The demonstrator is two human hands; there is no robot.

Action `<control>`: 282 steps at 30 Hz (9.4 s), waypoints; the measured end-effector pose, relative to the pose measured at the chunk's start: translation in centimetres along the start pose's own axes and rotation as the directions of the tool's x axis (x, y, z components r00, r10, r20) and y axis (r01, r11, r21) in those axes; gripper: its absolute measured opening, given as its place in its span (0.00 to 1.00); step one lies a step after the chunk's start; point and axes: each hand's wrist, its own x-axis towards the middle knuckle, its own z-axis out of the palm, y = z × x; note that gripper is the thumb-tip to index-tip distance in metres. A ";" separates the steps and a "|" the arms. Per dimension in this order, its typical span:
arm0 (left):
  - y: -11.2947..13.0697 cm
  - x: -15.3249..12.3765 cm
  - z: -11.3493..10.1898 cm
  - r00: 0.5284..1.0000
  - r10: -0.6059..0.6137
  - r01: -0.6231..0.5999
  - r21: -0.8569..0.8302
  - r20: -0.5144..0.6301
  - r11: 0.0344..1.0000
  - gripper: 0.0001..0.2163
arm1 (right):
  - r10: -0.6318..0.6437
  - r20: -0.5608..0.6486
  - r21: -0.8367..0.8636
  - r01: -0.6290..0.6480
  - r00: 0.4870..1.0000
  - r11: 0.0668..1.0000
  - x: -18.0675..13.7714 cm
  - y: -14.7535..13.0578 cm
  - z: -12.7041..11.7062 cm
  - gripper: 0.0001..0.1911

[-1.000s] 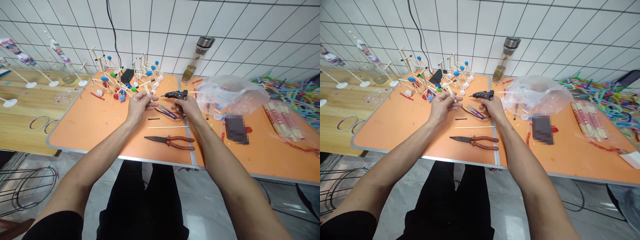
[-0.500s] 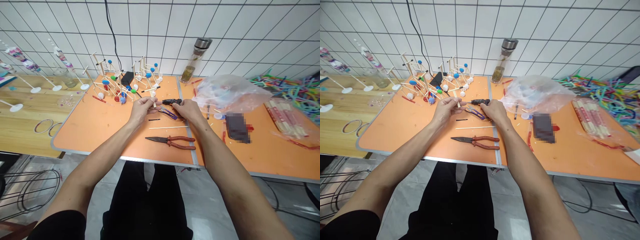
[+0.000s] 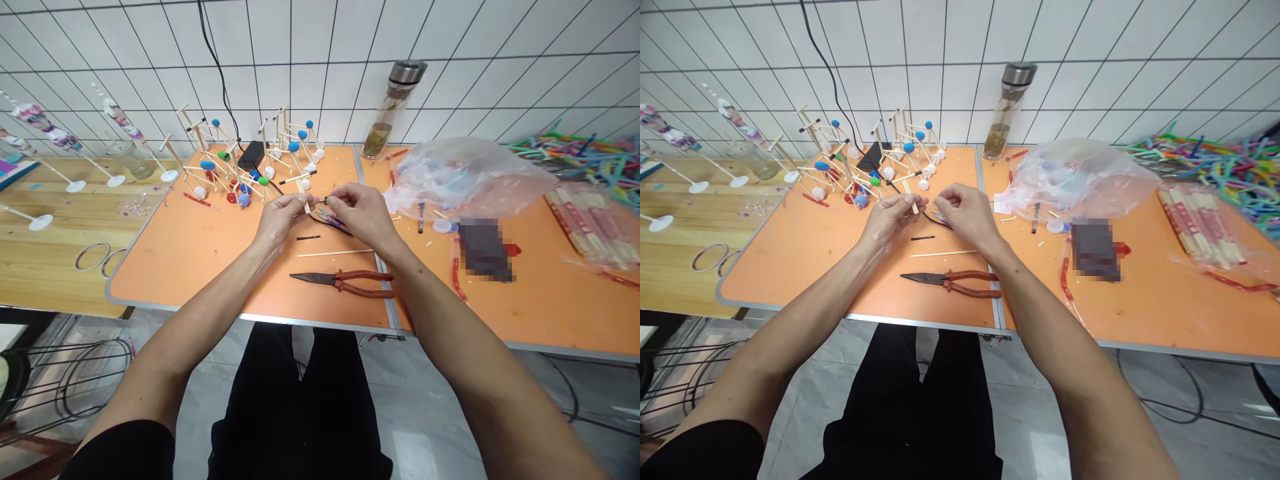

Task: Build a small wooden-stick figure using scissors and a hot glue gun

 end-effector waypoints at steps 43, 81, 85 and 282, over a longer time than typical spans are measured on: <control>-0.6 -0.7 1.0 0.999 0.042 -0.042 -0.015 -0.006 0.999 0.12 | -0.022 0.198 0.491 -0.080 0.980 0.867 -1.5 -1.2 2.4 0.17; -0.4 -0.6 0.7 1.000 -0.015 0.015 -0.037 0.002 0.999 0.10 | 0.045 0.180 0.549 -0.138 0.983 0.824 -1.3 -1.1 1.4 0.25; -0.3 -0.1 0.1 0.994 -0.086 0.081 -0.078 -0.062 0.994 0.06 | 0.078 0.128 0.572 -0.138 0.989 0.809 -1.0 -1.0 0.8 0.21; -1.4 -1.4 1.1 0.995 0.038 -0.052 0.158 0.095 0.986 0.23 | 0.241 0.205 0.733 -0.312 0.949 0.604 -0.8 -0.7 2.6 0.21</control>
